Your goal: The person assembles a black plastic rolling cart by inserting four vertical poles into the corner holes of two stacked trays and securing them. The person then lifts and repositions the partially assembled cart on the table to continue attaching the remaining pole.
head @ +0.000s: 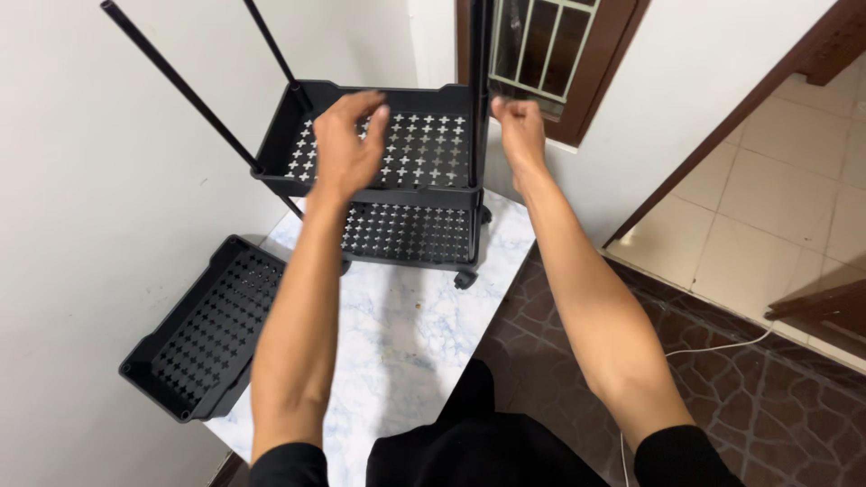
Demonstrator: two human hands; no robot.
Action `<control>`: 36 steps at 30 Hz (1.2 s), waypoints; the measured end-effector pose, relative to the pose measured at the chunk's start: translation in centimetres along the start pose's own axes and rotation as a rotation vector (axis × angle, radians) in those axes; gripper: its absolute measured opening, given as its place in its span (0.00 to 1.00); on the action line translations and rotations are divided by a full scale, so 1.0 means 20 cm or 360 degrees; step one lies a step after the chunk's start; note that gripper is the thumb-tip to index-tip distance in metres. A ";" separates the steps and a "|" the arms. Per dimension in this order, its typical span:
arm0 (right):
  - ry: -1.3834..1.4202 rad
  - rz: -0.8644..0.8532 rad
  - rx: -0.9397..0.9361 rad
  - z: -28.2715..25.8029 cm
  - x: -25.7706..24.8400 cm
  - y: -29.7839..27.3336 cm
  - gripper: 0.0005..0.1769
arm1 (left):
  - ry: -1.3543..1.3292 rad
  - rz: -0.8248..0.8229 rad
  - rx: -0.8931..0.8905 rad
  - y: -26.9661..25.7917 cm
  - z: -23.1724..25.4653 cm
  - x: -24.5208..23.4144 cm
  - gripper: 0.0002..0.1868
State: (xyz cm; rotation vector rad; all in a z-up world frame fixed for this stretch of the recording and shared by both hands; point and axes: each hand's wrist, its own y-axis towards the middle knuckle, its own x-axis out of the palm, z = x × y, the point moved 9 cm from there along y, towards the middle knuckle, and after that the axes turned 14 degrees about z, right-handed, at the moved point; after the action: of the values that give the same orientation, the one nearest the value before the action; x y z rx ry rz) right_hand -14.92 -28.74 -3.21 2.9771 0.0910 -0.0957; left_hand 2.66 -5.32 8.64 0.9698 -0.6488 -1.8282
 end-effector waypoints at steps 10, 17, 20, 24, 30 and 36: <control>0.1673 -0.1405 0.0230 0.05 0.39 -0.28 0.23 | -0.0733 0.0470 0.0002 -0.06 0.76 0.16 0.23; 0.1971 -0.1428 0.0898 0.22 0.43 -0.20 0.16 | -0.1057 0.0323 -0.0473 -0.01 0.67 0.39 0.26; 0.0889 -0.0732 0.0634 0.28 0.34 -0.13 0.19 | -0.1383 -0.0122 -0.0365 0.10 0.62 0.43 0.30; 0.0629 -0.0454 0.0698 0.16 0.24 -0.21 0.27 | -0.1615 -0.0465 -0.0452 0.10 0.59 0.43 0.26; 0.1419 -0.0938 -0.0091 -0.12 0.29 -0.31 0.28 | -0.1098 0.0468 -0.0224 -0.02 0.72 0.20 0.18; 0.0544 -0.0595 0.0184 0.24 0.32 -0.14 0.34 | -0.1181 0.0385 -0.0407 0.06 0.64 0.33 0.21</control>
State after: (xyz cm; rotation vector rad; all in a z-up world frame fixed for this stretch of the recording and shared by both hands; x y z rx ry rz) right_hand -9.02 -26.33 -8.87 3.0178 0.7036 0.3768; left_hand -9.11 -11.60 14.30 0.0111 -0.8941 -1.9698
